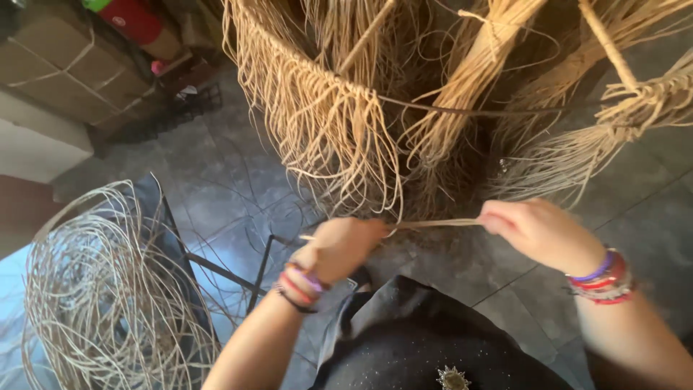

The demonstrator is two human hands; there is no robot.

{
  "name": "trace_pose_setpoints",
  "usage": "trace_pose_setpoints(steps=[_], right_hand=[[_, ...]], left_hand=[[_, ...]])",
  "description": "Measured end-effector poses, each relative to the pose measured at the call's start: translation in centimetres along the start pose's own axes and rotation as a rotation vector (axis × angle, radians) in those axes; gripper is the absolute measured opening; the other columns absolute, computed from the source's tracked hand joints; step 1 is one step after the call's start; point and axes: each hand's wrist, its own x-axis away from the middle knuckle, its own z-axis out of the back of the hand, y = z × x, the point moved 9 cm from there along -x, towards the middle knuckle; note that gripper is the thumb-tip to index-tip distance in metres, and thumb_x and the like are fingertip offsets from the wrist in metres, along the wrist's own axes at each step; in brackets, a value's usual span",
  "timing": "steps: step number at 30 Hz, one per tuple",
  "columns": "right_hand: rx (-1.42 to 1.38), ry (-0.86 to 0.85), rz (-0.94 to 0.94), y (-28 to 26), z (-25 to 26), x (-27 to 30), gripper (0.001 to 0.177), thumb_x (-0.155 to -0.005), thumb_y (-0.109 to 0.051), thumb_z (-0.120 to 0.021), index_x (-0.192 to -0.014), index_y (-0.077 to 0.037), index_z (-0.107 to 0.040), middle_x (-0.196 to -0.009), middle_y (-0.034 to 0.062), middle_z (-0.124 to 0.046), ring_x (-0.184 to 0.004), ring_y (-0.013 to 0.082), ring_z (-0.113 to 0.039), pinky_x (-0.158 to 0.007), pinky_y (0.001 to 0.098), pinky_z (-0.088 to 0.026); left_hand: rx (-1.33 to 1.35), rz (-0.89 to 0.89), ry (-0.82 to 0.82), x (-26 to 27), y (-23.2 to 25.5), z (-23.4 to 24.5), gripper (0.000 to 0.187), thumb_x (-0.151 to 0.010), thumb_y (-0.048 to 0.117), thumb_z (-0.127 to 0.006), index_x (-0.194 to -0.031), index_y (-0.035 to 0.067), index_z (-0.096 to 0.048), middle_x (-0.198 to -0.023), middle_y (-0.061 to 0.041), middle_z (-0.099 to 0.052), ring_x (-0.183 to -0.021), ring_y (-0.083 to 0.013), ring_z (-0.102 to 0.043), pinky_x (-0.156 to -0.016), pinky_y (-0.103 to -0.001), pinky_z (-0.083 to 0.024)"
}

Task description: Weaving and knotting natural fiber strands onto a circular frame to create a decorative object

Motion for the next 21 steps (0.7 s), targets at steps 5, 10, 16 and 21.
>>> trace_pose_setpoints(steps=[5,10,16,21], right_hand=[[-0.014,0.017,0.035,-2.5,-1.3,-3.5,0.024,-0.103,-0.036,-0.051,-0.088,-0.023,-0.065,-0.053,-0.0061,-0.057,-0.046,0.0084,-0.060,-0.050,0.0276,-0.051],[-0.057,0.119,0.088,-8.1,-2.2,-7.0,0.014,-0.098,-0.022,-0.059,-0.110,-0.022,-0.067,-0.077,0.0012,-0.075,-0.067,0.0173,-0.069,-0.061,0.0327,-0.059],[-0.132,-0.083,-0.006,-4.5,-2.1,-5.8,0.025,-0.103,-0.031,-0.045,-0.090,-0.025,-0.065,-0.072,-0.0085,-0.073,-0.061,0.0097,-0.072,-0.065,0.0281,-0.056],[-0.087,-0.126,-0.006,-4.8,-3.3,-6.3,0.023,-0.103,-0.031,-0.047,-0.093,-0.026,-0.066,-0.074,-0.0110,-0.076,-0.061,0.0090,-0.073,-0.064,0.0280,-0.056]], left_hand=[[0.392,0.139,-0.250,1.4,-5.5,-0.5,0.056,-0.097,0.040,-0.064,-0.145,0.014,-0.051,-0.104,-0.017,-0.076,-0.096,-0.0381,-0.072,-0.080,-0.049,-0.054],[0.585,0.091,-0.102,-4.1,-2.0,-0.8,0.061,-0.097,0.036,-0.061,-0.143,0.005,-0.036,-0.113,-0.023,-0.065,-0.099,-0.0427,-0.068,-0.080,-0.053,-0.054],[0.632,-0.209,0.019,-0.9,-7.1,4.1,0.019,-0.106,0.023,-0.053,-0.117,0.012,-0.064,-0.083,-0.005,-0.072,-0.056,-0.0210,-0.064,-0.051,-0.037,-0.046],[0.489,-0.039,-0.259,-1.9,-8.6,1.1,0.035,-0.105,0.040,-0.043,-0.121,0.025,-0.069,-0.097,-0.006,-0.078,-0.082,-0.0322,-0.073,-0.069,-0.045,-0.052]])
